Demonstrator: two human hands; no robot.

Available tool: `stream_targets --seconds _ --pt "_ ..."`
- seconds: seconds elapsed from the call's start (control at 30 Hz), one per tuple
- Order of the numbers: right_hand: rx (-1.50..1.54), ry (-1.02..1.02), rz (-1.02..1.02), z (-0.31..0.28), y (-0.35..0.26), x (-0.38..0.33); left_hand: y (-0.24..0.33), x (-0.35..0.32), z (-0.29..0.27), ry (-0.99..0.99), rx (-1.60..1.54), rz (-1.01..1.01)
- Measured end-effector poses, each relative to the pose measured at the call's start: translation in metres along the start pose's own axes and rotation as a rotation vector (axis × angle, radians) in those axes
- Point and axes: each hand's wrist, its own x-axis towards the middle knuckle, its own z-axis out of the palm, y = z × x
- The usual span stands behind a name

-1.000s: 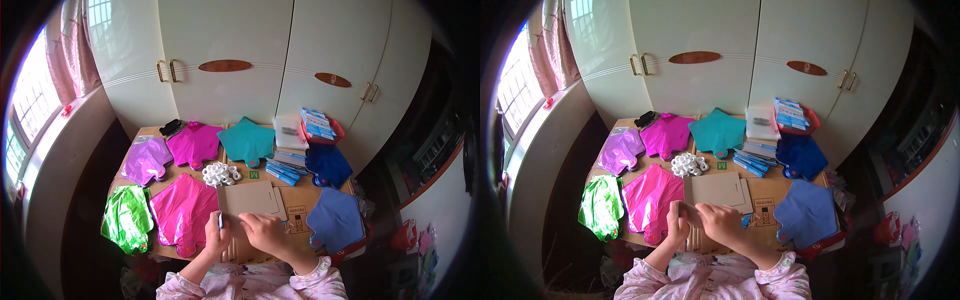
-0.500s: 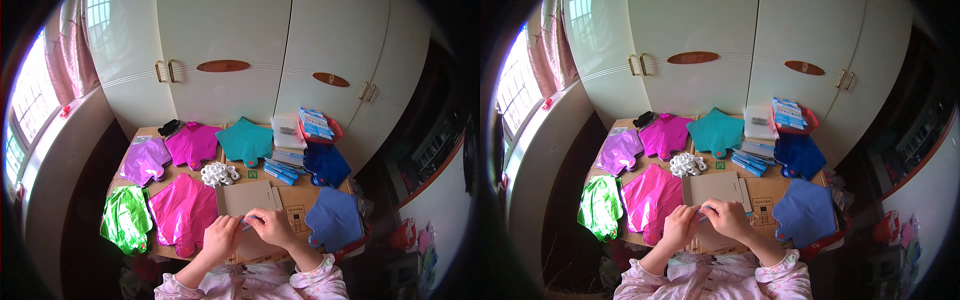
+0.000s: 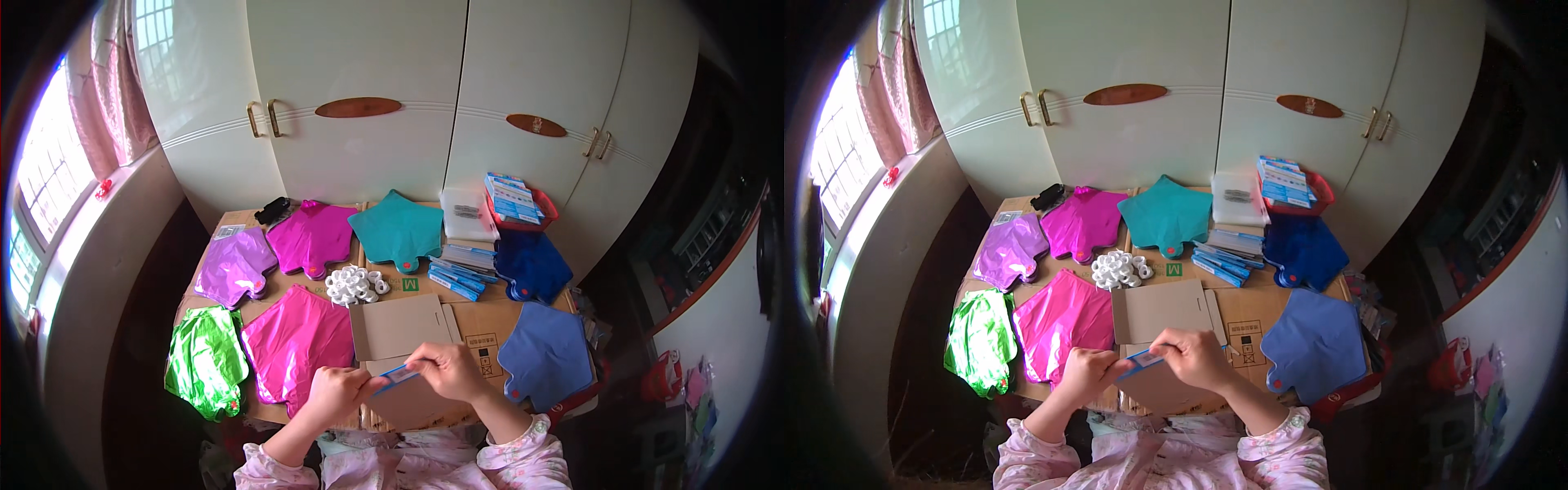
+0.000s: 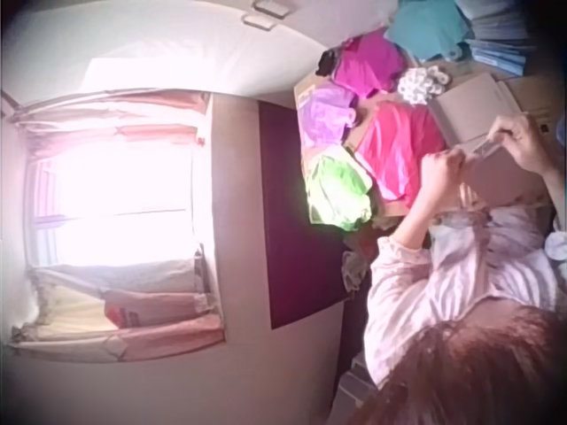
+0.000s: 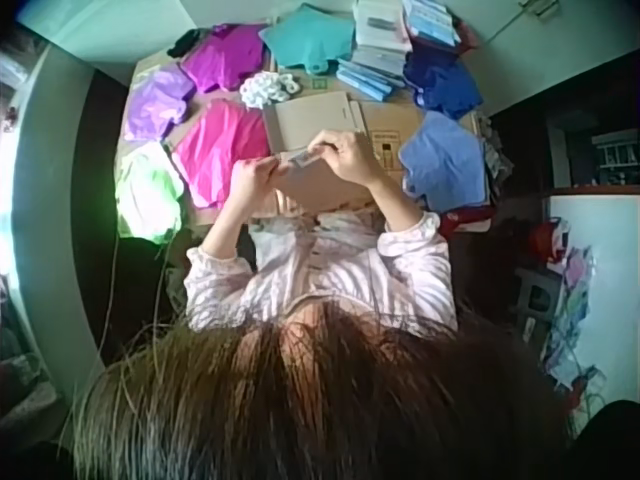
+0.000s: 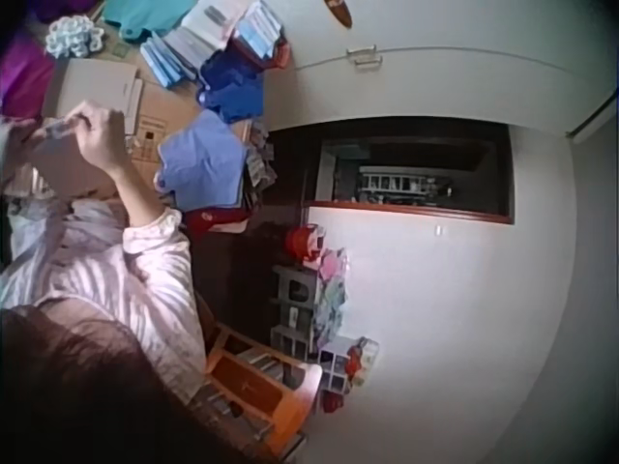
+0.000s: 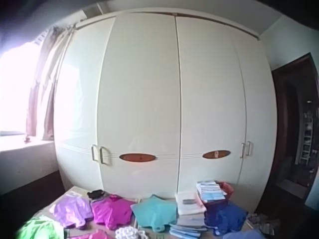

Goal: Fold colorful plastic sheets and place them into individual plastic sleeves for packaging.

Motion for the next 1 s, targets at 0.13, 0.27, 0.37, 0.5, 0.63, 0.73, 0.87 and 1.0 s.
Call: stream_targets --seconds 0.13,0.27,0.37,0.5,0.63,0.73,0.87,1.0 --pt "0.114 0.065 0.093 -0.031 0.016 -0.005 -0.015 -0.021 -0.005 -0.061 -0.046 0.108" --pt "0.071 0.029 0.187 -0.057 0.017 -0.01 -0.017 -0.036 -0.009 0.016 -0.169 -0.088" --pt "-0.017 -0.061 0.054 -0.04 -0.006 -0.01 -0.001 -0.025 -0.016 0.049 -0.27 -0.073" --pt "-0.069 -0.182 -0.007 -0.018 -0.023 -0.013 0.019 -0.013 -0.015 -0.09 -0.115 0.167" --pt "-0.061 -0.171 -0.037 -0.017 -0.021 -0.011 0.024 -0.012 -0.012 -0.116 -0.027 0.251" --pt "-0.121 -0.203 -0.07 -0.018 -0.025 -0.007 0.026 -0.01 -0.009 -0.113 -0.034 0.282" --pt "-0.162 -0.194 -0.092 -0.015 -0.023 -0.003 0.018 -0.014 -0.002 -0.107 -0.05 0.257" --pt "-0.173 -0.255 0.095 -0.02 -0.022 0.005 0.01 -0.018 0.011 -0.03 -0.181 0.182"
